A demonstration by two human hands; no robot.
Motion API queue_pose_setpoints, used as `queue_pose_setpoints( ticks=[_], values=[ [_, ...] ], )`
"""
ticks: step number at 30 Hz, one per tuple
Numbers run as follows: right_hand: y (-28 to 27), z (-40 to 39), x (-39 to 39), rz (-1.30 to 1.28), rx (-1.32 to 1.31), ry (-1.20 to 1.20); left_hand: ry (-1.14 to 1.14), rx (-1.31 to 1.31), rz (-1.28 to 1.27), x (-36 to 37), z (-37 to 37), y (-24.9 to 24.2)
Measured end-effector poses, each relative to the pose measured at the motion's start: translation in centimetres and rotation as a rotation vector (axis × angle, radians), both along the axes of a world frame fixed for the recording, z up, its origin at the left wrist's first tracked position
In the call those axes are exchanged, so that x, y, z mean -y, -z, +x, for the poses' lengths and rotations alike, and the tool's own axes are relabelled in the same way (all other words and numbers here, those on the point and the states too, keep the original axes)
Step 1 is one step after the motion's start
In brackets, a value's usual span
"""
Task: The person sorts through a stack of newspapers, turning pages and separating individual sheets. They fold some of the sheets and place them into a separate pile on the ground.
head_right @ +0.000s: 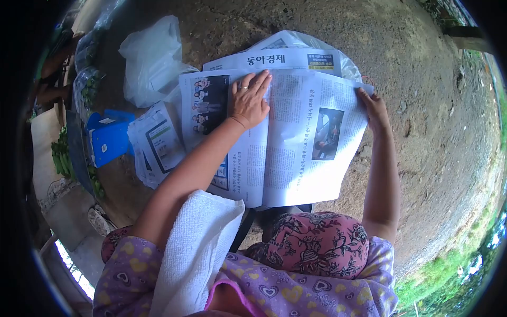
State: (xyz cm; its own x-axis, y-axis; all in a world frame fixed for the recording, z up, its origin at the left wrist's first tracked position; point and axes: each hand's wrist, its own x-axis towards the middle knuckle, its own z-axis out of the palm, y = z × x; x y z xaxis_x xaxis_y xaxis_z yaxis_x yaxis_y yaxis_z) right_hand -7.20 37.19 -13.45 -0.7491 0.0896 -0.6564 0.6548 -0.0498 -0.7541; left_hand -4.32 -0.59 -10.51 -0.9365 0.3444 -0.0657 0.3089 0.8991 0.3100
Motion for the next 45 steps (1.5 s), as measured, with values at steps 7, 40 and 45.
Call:
queue_pose_setpoints(
  ticks=[7, 40, 45],
  values=[
    [0.0, 0.7, 0.7, 0.045, -0.007, -0.02, -0.002, -0.053, -0.133, 0.2, -0.2, 0.7],
    [0.4, 10.9, 6.5, -0.028, -0.084, 0.553, -0.003, -0.006, -0.206, -0.8, -0.7, 0.3],
    [-2.3, 7.2, 4.4, 0.452, -0.054, 0.062, 0.007, -0.063, -0.131, -0.3, -0.8, 0.8]
  ],
)
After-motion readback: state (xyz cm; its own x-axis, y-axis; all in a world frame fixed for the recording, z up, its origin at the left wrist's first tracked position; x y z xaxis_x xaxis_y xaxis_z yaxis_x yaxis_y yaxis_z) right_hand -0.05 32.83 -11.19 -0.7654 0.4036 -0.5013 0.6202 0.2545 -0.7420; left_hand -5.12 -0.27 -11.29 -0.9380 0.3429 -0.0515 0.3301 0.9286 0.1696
